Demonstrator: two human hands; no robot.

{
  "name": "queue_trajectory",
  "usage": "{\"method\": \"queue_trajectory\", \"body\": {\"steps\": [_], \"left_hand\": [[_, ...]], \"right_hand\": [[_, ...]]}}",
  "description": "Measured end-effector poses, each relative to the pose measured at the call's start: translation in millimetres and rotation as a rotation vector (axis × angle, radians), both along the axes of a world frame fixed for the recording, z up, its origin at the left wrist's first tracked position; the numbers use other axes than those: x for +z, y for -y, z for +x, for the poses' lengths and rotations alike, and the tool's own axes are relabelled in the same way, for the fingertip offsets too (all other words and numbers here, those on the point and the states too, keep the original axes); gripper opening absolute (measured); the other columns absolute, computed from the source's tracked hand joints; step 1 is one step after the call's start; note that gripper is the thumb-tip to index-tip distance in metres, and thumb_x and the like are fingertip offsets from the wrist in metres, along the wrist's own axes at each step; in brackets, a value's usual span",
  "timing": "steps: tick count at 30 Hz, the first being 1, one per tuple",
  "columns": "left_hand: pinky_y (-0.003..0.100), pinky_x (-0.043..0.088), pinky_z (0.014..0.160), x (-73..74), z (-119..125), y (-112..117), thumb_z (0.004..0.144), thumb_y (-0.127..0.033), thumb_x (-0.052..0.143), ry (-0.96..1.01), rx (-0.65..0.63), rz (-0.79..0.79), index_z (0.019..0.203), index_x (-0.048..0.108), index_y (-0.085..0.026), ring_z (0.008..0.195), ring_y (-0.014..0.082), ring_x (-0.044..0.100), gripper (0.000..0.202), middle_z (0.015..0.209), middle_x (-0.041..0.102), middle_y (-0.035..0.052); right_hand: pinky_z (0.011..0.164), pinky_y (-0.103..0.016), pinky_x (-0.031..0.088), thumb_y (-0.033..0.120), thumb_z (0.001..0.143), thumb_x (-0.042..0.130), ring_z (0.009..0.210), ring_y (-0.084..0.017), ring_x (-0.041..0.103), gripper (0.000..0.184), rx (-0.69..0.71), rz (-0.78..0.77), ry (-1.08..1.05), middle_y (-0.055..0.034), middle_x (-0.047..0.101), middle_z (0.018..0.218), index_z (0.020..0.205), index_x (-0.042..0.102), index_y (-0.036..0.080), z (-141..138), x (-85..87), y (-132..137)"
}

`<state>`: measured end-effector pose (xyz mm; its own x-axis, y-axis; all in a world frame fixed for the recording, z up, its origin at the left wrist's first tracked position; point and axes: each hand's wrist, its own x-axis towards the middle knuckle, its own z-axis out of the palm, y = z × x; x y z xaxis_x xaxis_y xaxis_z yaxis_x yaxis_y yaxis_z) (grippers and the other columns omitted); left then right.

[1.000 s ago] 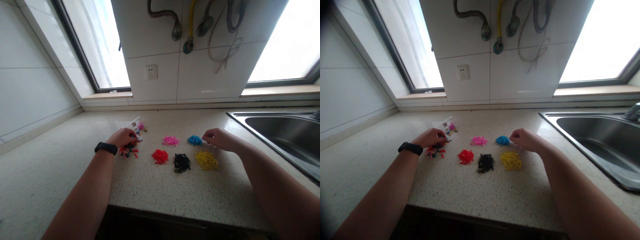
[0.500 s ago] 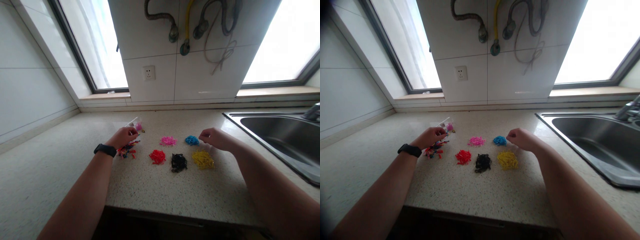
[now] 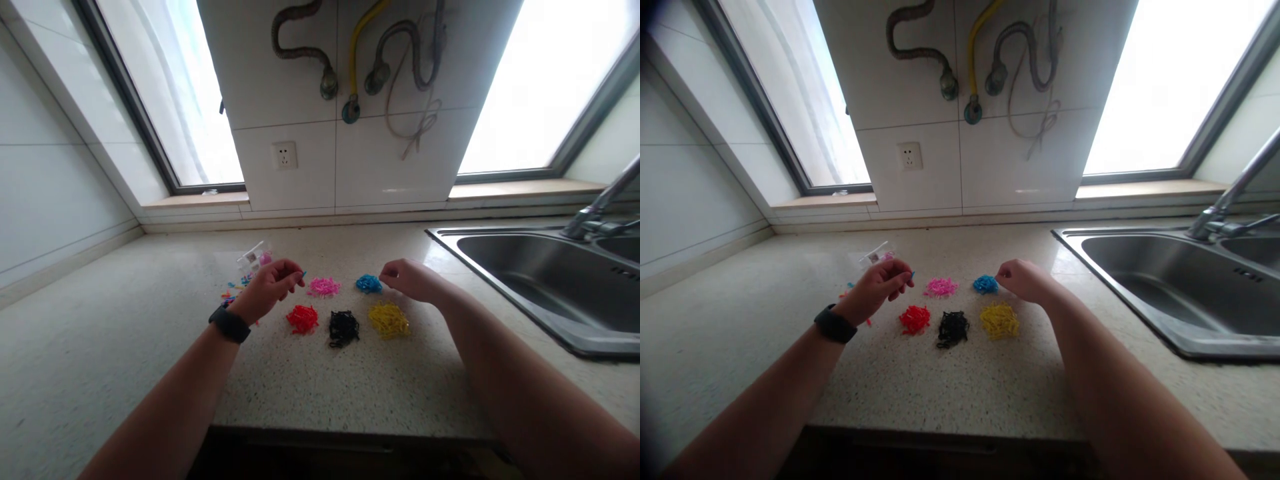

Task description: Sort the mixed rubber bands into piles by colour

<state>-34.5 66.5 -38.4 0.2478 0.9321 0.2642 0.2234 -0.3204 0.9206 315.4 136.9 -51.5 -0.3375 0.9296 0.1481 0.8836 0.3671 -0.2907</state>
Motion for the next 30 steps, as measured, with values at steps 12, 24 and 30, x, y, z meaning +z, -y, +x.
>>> {"method": "queue_trajectory", "body": {"steps": [12,24,30], "left_hand": [[0.018,0.041,0.050,8.7,20,18,0.076,-0.030,0.082,0.298,-0.084,-0.084,0.093,0.074,-0.017,0.059,0.0071,0.052,0.024,0.079,0.072,0.0029],[0.016,0.045,0.052,9.4,18,20,0.070,-0.019,0.087,0.342,-0.135,-0.047,0.089,0.076,-0.018,0.062,0.0067,0.060,0.022,0.082,0.075,0.0025],[0.016,0.051,0.056,9.4,18,22,0.071,-0.018,0.086,0.358,-0.163,-0.016,0.088,0.075,-0.019,0.067,0.0079,0.066,0.020,0.086,0.076,0.0025]], "right_hand": [[0.059,-0.028,0.038,0.036,0.087,0.058,0.067,-0.016,0.061,0.022,-0.013,0.115,0.021,-0.0043,0.073,0.078,0.085,0.075,0.023,-10,8.5,10],[0.058,-0.028,0.036,0.034,0.086,0.060,0.066,-0.016,0.060,0.018,-0.016,0.107,0.042,-0.0036,0.072,0.076,0.083,0.074,0.024,-12,9.2,12],[0.059,-0.028,0.036,0.034,0.086,0.060,0.066,-0.016,0.060,0.018,-0.015,0.103,0.051,-0.0033,0.073,0.077,0.084,0.075,0.025,-11,7.6,11]]}}
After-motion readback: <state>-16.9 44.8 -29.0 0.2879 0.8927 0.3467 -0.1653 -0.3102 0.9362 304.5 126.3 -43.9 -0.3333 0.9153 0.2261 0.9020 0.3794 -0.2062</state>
